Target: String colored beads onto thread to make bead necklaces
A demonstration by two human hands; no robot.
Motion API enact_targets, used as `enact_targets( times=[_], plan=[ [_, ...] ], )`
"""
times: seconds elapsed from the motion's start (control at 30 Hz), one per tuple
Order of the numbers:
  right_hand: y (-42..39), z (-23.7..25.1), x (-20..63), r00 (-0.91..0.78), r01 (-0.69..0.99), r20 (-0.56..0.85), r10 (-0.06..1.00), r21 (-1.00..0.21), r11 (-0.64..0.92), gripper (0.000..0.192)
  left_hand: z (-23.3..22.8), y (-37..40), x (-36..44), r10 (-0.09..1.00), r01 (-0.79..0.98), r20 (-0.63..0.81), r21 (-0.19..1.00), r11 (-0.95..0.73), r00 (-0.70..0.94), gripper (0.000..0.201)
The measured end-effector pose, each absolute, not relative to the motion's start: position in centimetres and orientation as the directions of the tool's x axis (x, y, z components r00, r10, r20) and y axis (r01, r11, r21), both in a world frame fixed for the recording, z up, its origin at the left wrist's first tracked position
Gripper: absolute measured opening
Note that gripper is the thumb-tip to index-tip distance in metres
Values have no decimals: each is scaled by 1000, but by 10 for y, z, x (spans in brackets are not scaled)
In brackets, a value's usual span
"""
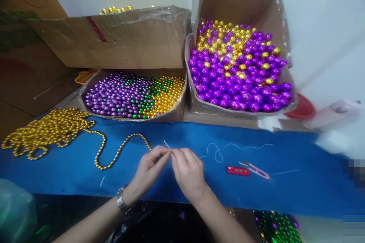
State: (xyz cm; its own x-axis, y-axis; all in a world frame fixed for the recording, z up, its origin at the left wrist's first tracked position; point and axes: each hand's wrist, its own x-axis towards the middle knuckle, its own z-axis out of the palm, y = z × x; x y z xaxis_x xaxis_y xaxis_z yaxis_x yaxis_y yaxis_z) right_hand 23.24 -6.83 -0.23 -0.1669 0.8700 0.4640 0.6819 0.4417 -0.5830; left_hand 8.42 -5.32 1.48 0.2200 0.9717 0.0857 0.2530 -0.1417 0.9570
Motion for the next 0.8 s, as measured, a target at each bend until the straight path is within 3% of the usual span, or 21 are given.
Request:
enact_targets(
  times=[0.1, 0.2, 0.4, 0.57, 0.7, 0.77, 0.8],
  plan=[
    [-68, -1, 230, -123, 630, 403, 907, -675, 385, 22, 12, -55, 87, 953, 307, 204, 913, -267, 222, 18],
    [-67, 0, 230, -63, 550, 324, 944, -778, 304, 20, 9, -55, 88, 949, 354, 233, 886, -298, 215, 18],
    [-54, 10, 239, 15, 148, 99, 995, -984, 96, 18, 11, -47, 81, 974, 380, 24, 918, -110, 225, 26],
    [-50, 26, 243, 74, -193, 10, 997, -981, 24, 14, 17, -37, 71, 926, 373, -7, 916, -145, 377, 29],
    [-49, 41, 248, 128, -506, -21, 992, -861, 47, 10, 17, -28, 56, 867, 446, -62, 874, -191, 494, 32],
    [-49, 42, 249, 220, -493, 60, 974, -855, 164, 8, 17, -26, 49, 858, 490, -68, 843, -224, 510, 32],
    [-50, 41, 249, 253, -365, 141, 957, -902, 230, 7, 18, -26, 46, 858, 501, -61, 831, -240, 511, 30]
  ],
)
